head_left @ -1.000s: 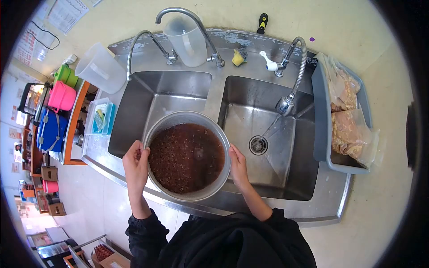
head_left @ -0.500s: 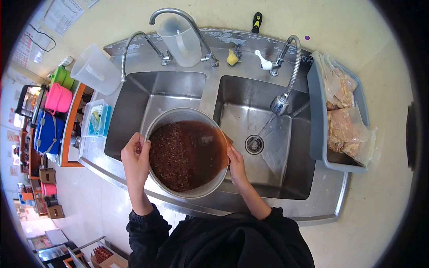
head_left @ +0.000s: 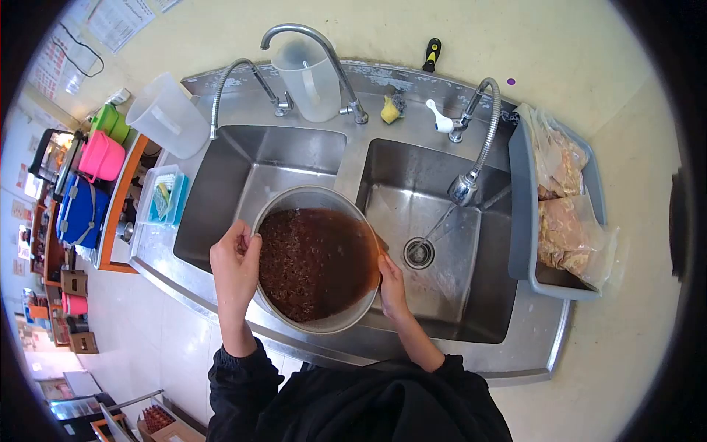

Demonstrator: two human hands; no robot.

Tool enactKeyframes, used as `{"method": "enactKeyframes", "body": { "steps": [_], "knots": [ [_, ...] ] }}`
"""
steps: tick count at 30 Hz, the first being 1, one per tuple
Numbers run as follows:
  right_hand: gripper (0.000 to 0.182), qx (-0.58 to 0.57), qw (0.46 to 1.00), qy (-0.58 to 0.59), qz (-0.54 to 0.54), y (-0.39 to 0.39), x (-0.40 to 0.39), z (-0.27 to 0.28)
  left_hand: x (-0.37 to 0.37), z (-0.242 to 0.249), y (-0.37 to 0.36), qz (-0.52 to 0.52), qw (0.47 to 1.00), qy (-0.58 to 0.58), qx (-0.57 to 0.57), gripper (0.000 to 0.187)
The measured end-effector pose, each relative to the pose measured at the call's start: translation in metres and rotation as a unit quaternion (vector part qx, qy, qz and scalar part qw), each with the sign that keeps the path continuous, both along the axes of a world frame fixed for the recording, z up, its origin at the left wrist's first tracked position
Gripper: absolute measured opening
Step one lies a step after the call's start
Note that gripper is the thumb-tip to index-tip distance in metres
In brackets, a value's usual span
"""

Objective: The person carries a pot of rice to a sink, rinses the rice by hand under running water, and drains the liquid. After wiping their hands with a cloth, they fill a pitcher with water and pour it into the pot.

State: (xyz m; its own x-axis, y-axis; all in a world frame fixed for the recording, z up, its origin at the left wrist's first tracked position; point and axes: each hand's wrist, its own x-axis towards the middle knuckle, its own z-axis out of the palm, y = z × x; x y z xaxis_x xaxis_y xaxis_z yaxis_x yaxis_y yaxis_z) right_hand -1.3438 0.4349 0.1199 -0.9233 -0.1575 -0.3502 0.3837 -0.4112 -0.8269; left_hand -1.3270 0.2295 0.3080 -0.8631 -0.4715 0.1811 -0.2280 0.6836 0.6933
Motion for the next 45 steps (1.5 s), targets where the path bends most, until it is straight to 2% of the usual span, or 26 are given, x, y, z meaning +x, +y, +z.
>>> {"method": "enactKeyframes", "body": {
  "steps": [13,22,34,37,40,43,45],
  "knots": [
    [0.036,0.003,0.999,-0.032,0.022,0.007,0.002,-0.017,0.0,0.001,0.007,-0.005,1.0,0.015,-0.012,0.017],
    [0.036,0.016,0.999,-0.019,-0.021,0.006,0.005,-0.031,0.0,0.002,0.015,-0.002,1.0,0.026,-0.009,0.016],
    [0.038,-0.001,1.0,-0.02,0.003,0.009,0.006,-0.019,0.001,0.002,0.02,-0.01,0.999,0.037,-0.014,0.016],
    [0.038,0.061,0.998,-0.008,0.0,0.011,0.006,-0.032,0.001,0.003,0.021,-0.012,0.999,0.035,-0.009,0.016],
    [0.042,0.016,0.999,0.027,0.007,0.01,0.006,-0.03,0.001,0.005,0.024,-0.014,0.999,0.037,-0.004,0.016],
    [0.04,0.043,0.999,0.013,-0.005,0.01,0.007,-0.027,0.0,0.005,0.027,-0.018,0.999,0.041,-0.004,0.016],
    [0.038,0.067,0.998,-0.002,-0.007,0.012,0.007,-0.045,-0.001,0.006,0.029,-0.021,0.999,0.042,-0.005,0.016]
  ]
}}
